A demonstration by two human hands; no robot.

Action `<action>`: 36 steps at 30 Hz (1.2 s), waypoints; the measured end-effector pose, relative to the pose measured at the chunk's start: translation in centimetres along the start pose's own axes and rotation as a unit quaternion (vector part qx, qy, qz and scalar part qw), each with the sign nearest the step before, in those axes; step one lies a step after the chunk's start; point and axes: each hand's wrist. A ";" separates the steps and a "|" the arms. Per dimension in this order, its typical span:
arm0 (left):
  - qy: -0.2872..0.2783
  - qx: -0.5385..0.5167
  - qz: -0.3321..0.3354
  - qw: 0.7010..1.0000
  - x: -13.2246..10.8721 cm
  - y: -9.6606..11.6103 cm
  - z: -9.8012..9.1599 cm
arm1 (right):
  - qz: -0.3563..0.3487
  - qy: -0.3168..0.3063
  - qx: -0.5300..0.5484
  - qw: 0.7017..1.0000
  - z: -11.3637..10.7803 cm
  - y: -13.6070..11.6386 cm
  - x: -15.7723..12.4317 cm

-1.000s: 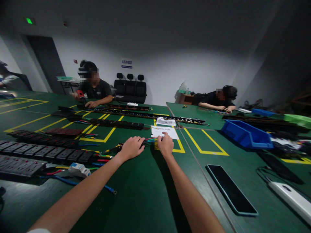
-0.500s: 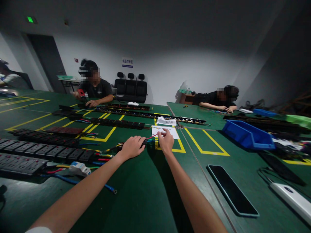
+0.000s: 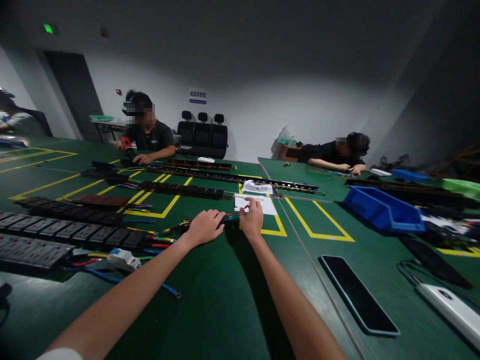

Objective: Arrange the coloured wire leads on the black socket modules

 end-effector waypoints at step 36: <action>-0.001 0.005 0.000 1.000 0.0 0.0 -0.2 | 0.120 -0.096 -0.018 0.988 1.1 4.1 -0.2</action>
Point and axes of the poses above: each hand's wrist, its own x-axis towards the middle knuckle, its own z-axis out of the palm, y = z × x, and after that the axes turned 13 degrees about -x, right-handed
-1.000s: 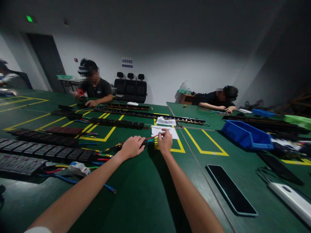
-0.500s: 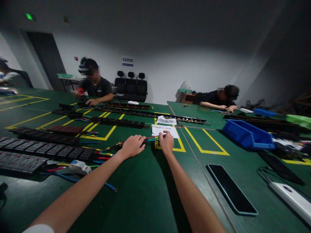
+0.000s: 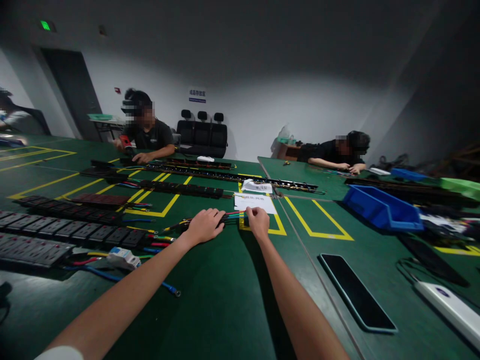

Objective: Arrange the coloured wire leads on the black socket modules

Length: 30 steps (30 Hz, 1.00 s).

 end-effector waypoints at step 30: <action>-0.010 -0.011 0.003 1.000 -0.1 0.0 -0.2 | -0.114 0.145 -0.030 0.982 -0.2 -1.4 -1.1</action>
Point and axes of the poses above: each hand's wrist, its own x-axis towards the middle knuckle, its own z-axis out of the palm, y = z × x, and after that the axes turned 13 degrees about -x, right-handed
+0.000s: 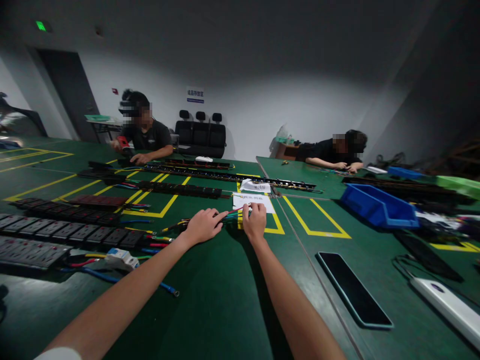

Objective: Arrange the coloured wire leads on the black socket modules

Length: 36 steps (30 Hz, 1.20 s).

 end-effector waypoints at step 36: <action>-0.006 0.000 -0.007 1.000 0.1 0.2 -0.2 | 0.162 -0.165 -0.020 0.973 -0.8 -0.2 0.4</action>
Point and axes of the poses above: each hand's wrist, its own x-axis towards the middle knuckle, its own z-axis out of the palm, y = z × x, and after that the axes turned 13 degrees about -x, right-handed
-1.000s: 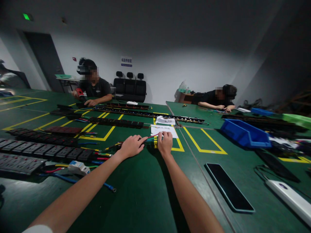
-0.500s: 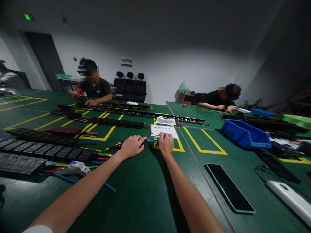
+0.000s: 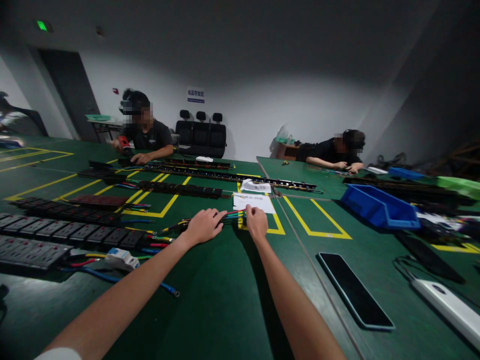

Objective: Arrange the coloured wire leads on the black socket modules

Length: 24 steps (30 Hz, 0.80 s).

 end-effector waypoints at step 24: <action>0.018 0.019 0.012 1.000 0.0 -0.3 0.6 | -0.149 0.123 0.029 0.981 1.8 1.0 0.7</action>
Point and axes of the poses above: each hand's wrist, its own x-axis towards the middle knuckle, its own z-axis out of the palm, y = z × x, and after that the axes turned 13 degrees about -x, right-handed
